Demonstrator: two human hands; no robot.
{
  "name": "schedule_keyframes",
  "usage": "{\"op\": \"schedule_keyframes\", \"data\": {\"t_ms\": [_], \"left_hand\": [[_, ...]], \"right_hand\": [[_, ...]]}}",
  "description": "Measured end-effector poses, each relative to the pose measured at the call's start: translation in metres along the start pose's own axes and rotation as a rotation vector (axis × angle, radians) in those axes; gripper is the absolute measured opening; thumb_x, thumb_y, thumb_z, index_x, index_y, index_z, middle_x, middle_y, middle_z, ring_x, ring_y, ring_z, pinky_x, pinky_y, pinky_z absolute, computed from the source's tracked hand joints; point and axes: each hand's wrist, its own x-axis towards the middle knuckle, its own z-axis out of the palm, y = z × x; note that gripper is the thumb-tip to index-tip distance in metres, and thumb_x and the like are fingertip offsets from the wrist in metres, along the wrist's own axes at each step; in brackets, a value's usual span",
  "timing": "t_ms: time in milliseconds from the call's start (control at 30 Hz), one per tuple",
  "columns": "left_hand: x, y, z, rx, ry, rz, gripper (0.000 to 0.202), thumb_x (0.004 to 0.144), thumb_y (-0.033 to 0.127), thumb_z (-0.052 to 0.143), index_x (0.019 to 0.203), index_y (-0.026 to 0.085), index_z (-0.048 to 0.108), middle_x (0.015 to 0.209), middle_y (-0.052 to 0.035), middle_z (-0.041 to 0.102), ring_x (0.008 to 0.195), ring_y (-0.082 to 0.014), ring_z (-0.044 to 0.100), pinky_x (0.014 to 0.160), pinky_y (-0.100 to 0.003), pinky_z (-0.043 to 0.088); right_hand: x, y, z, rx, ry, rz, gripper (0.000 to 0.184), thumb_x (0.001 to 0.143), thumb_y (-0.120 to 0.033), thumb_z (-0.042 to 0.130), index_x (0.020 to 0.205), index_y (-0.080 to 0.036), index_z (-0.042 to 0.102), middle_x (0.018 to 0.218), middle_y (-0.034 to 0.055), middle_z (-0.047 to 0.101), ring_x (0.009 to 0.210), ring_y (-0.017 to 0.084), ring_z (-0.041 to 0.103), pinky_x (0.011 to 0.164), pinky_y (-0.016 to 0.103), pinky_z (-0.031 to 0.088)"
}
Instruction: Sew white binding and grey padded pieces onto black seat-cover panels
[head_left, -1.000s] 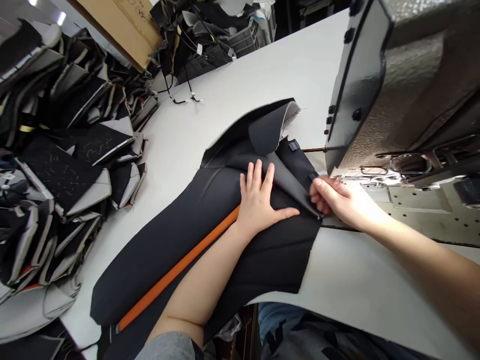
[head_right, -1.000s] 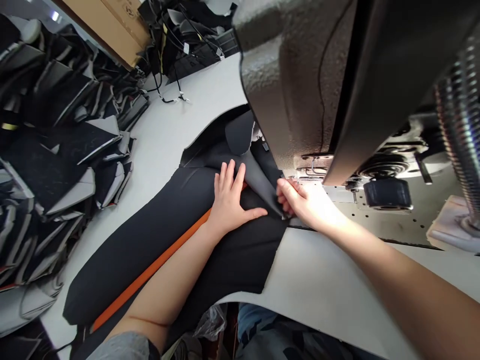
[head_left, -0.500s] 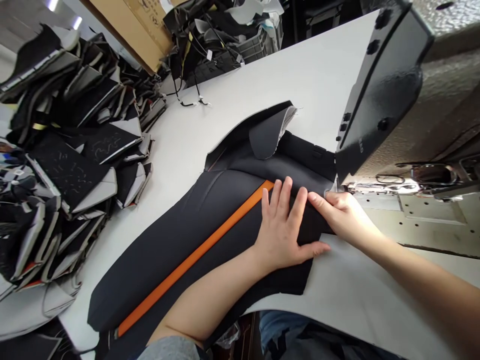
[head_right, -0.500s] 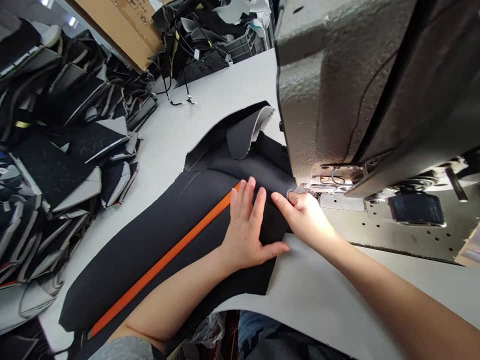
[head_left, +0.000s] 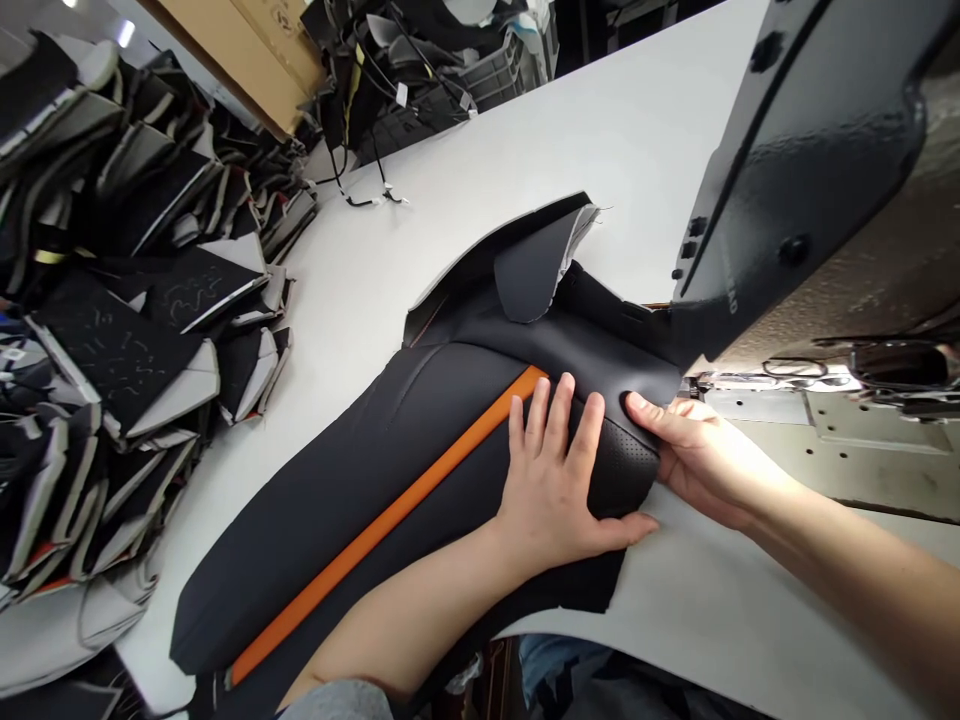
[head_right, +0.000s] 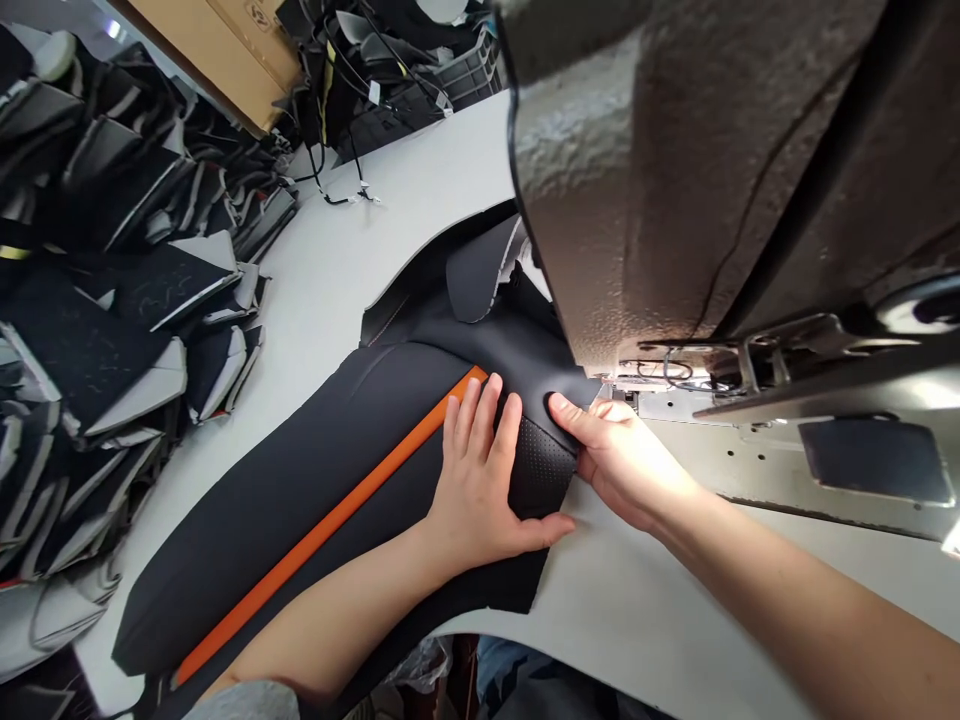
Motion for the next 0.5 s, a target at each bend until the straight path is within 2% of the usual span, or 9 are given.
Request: {"op": "schedule_keyframes", "data": {"t_ms": [100, 233, 333, 433, 500], "left_hand": [[0.000, -0.001, 0.000, 0.000, -0.002, 0.007, 0.112, 0.063, 0.073, 0.062, 0.143, 0.005, 0.023, 0.148, -0.0281, 0.026, 0.142, -0.0398, 0.012, 0.113, -0.057, 0.011], [-0.001, -0.002, 0.002, 0.014, -0.027, 0.004, 0.114, 0.063, 0.077, 0.059, 0.144, 0.005, 0.022, 0.149, -0.0283, 0.023, 0.142, -0.0404, 0.012, 0.112, -0.057, 0.011], [-0.002, -0.004, 0.005, 0.033, -0.052, 0.003, 0.119, 0.061, 0.083, 0.056, 0.145, 0.006, 0.024, 0.149, -0.0285, 0.022, 0.141, -0.0421, 0.012, 0.112, -0.059, 0.010], [-0.002, -0.007, 0.006, 0.039, -0.030, 0.001, 0.117, 0.061, 0.082, 0.057, 0.144, 0.005, 0.026, 0.149, -0.0288, 0.021, 0.141, -0.0427, 0.011, 0.111, -0.059, 0.010], [-0.001, -0.009, 0.005, 0.032, -0.009, 0.001, 0.116, 0.062, 0.081, 0.057, 0.144, 0.005, 0.025, 0.149, -0.0292, 0.020, 0.141, -0.0428, 0.011, 0.111, -0.060, 0.010]], "right_hand": [[-0.001, -0.001, -0.001, -0.004, -0.034, 0.005, 0.035, 0.055, -0.039, 0.087, 0.054, -0.013, 0.064, 0.062, 0.0006, 0.059, 0.062, 0.011, 0.050, 0.061, 0.023, 0.049], [-0.001, -0.009, -0.012, -0.048, -0.206, 0.051, 0.029, 0.065, -0.039, 0.082, 0.061, -0.015, 0.067, 0.066, 0.0019, 0.061, 0.068, 0.014, 0.055, 0.070, 0.027, 0.050], [-0.001, -0.017, -0.025, -0.212, -0.328, 0.087, 0.027, 0.063, -0.037, 0.083, 0.063, -0.016, 0.065, 0.069, 0.0011, 0.061, 0.073, 0.015, 0.057, 0.077, 0.029, 0.049], [-0.001, -0.020, -0.035, -0.418, -0.419, 0.084, 0.027, 0.062, -0.036, 0.082, 0.072, -0.017, 0.066, 0.070, -0.0005, 0.060, 0.070, 0.016, 0.056, 0.071, 0.029, 0.048], [-0.001, -0.018, -0.035, -0.507, -0.381, -0.003, 0.029, 0.065, -0.039, 0.079, 0.071, -0.015, 0.065, 0.067, 0.0000, 0.057, 0.063, 0.015, 0.052, 0.061, 0.028, 0.045]]}}
